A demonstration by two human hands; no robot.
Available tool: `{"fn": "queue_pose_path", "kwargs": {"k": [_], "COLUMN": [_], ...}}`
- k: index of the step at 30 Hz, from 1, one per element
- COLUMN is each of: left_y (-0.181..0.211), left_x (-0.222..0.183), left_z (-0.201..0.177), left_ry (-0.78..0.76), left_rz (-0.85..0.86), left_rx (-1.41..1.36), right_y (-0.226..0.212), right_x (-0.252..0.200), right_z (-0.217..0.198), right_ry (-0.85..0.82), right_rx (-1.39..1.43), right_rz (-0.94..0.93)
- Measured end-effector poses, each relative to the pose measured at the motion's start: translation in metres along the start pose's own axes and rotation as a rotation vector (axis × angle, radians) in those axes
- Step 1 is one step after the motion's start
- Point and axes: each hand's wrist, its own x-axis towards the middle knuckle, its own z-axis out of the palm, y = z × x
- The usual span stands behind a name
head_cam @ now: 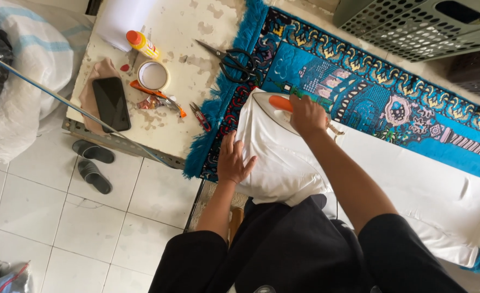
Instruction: Ironing a white t-shirt on a flat surface and then folding it into a neat square.
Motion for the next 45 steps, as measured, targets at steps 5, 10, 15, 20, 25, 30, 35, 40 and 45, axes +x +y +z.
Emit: {"fn": "queue_pose_path", "kwargs": {"k": [5, 10, 15, 20, 25, 30, 35, 40, 45], "left_y": [-0.002, -0.005, -0.008, -0.016, -0.005, 0.006, 0.009, 0.013, 0.012], "left_x": [0.001, -0.001, 0.000, -0.006, 0.003, 0.011, 0.012, 0.014, 0.009], "left_z": [0.003, 0.004, 0.007, 0.016, -0.001, -0.017, -0.014, -0.019, -0.017], "left_ry": [0.020, 0.036, 0.028, 0.072, 0.090, -0.008, -0.013, 0.012, -0.006], "left_rz": [0.003, 0.021, 0.017, 0.069, 0.105, 0.202, 0.124, 0.103, 0.033], "left_rx": [-0.068, -0.080, -0.064, -0.091, -0.081, 0.153, 0.140, 0.114, 0.061], "right_y": [0.000, -0.008, -0.011, -0.010, -0.007, 0.029, 0.114, 0.223, 0.252], "right_x": [-0.041, -0.045, -0.005, -0.056, -0.067, -0.078, -0.129, -0.185, -0.194], "right_z": [-0.021, -0.008, 0.030, 0.008, -0.009, 0.010, 0.015, 0.043, 0.012], "right_ry": [0.068, 0.052, 0.043, 0.358, 0.212, 0.232, 0.265, -0.023, -0.366], "right_rx": [-0.085, -0.054, -0.010, -0.006, 0.102, 0.020, -0.248, -0.297, -0.094], "right_rz": [-0.266, -0.319, -0.104, -0.327, -0.273, -0.211, -0.036, 0.232, 0.216]}}
